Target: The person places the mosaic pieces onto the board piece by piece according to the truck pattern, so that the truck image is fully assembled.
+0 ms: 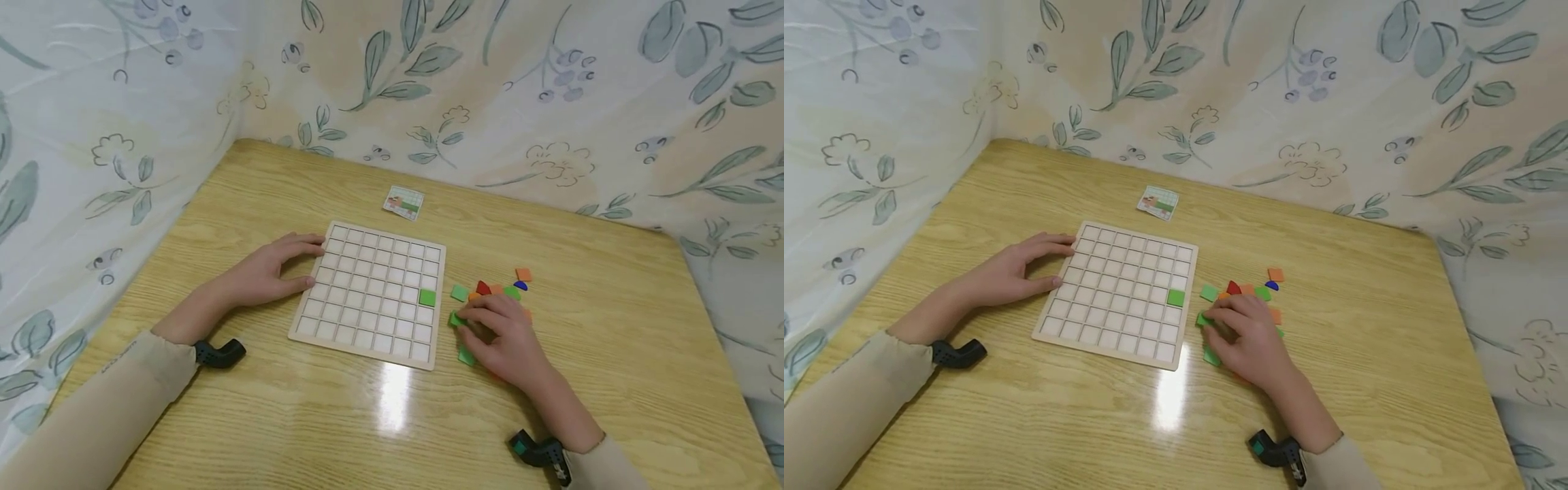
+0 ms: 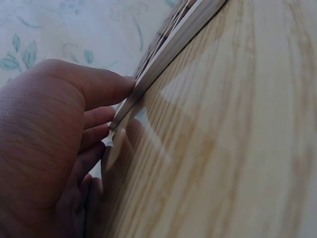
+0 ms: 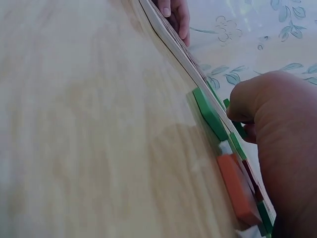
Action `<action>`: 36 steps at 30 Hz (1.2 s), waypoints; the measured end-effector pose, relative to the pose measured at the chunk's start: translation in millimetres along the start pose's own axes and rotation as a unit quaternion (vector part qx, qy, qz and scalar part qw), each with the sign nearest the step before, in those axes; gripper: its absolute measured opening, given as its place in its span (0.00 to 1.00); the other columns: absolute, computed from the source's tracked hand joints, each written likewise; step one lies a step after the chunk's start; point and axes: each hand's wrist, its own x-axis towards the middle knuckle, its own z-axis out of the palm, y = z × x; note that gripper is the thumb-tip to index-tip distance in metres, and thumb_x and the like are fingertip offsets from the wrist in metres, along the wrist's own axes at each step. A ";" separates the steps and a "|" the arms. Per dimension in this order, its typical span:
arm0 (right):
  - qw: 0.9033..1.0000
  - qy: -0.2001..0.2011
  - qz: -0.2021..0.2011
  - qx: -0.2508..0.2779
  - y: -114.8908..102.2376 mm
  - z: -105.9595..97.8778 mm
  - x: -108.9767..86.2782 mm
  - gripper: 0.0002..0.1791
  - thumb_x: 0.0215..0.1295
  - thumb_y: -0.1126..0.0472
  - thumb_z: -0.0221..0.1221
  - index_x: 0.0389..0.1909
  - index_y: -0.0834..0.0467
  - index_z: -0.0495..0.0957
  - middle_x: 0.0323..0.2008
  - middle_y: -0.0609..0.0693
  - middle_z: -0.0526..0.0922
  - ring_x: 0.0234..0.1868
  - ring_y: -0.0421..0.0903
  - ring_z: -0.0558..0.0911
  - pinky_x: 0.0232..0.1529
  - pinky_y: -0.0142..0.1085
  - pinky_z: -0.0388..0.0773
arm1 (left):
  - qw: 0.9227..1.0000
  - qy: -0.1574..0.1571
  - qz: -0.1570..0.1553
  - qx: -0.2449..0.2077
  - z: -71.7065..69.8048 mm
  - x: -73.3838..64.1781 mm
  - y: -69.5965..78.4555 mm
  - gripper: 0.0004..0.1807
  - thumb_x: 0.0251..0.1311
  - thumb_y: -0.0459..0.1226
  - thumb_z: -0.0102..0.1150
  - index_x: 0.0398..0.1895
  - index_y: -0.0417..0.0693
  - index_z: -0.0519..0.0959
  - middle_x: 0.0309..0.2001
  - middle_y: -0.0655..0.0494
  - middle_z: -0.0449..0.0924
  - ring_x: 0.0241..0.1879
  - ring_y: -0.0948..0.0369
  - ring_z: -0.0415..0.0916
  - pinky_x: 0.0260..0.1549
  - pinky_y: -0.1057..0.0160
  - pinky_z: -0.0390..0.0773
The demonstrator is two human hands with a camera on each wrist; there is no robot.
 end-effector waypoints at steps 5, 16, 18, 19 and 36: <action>1.000 0.007 -0.009 0.013 -2.7 4.8 7.0 0.13 0.56 0.70 0.75 0.43 0.58 0.92 0.46 0.52 0.88 0.44 0.53 0.80 0.47 0.44 0.71 | 1.000 0.003 0.003 0.001 -0.7 -1.0 1.6 0.30 0.76 0.43 0.69 0.76 0.45 0.76 0.84 0.49 0.62 0.84 0.45 0.53 0.79 0.34 0.58; 0.999 0.002 -0.035 0.016 -14.7 20.6 21.4 0.12 0.57 0.68 0.75 0.43 0.57 0.92 0.46 0.51 0.88 0.46 0.53 0.83 0.49 0.47 0.73 | 1.000 0.005 0.000 0.001 0.6 -3.3 -1.6 0.30 0.76 0.43 0.69 0.77 0.46 0.76 0.84 0.50 0.62 0.85 0.45 0.53 0.79 0.34 0.58; 0.999 0.003 -0.043 0.017 -16.0 23.4 23.8 0.12 0.57 0.68 0.75 0.44 0.58 0.92 0.46 0.52 0.88 0.46 0.52 0.84 0.49 0.48 0.74 | 1.000 0.005 0.001 0.003 0.9 -3.1 -1.8 0.30 0.76 0.44 0.69 0.77 0.46 0.76 0.84 0.50 0.62 0.85 0.46 0.53 0.80 0.35 0.58; 0.999 0.002 -0.044 0.017 -16.5 24.8 24.7 0.12 0.58 0.67 0.75 0.44 0.58 0.92 0.46 0.52 0.88 0.46 0.52 0.84 0.48 0.48 0.74 | 1.000 0.005 0.001 0.004 0.9 -2.9 -1.6 0.30 0.76 0.44 0.69 0.76 0.46 0.76 0.84 0.50 0.62 0.85 0.45 0.53 0.79 0.34 0.58; 0.999 -0.028 -0.041 0.018 -18.3 36.3 26.0 0.12 0.62 0.68 0.76 0.46 0.58 0.92 0.49 0.51 0.88 0.51 0.51 0.84 0.50 0.47 0.79 | 1.000 0.011 0.017 0.006 5.2 -1.7 -5.5 0.29 0.76 0.43 0.69 0.75 0.46 0.77 0.83 0.49 0.63 0.84 0.46 0.55 0.79 0.35 0.59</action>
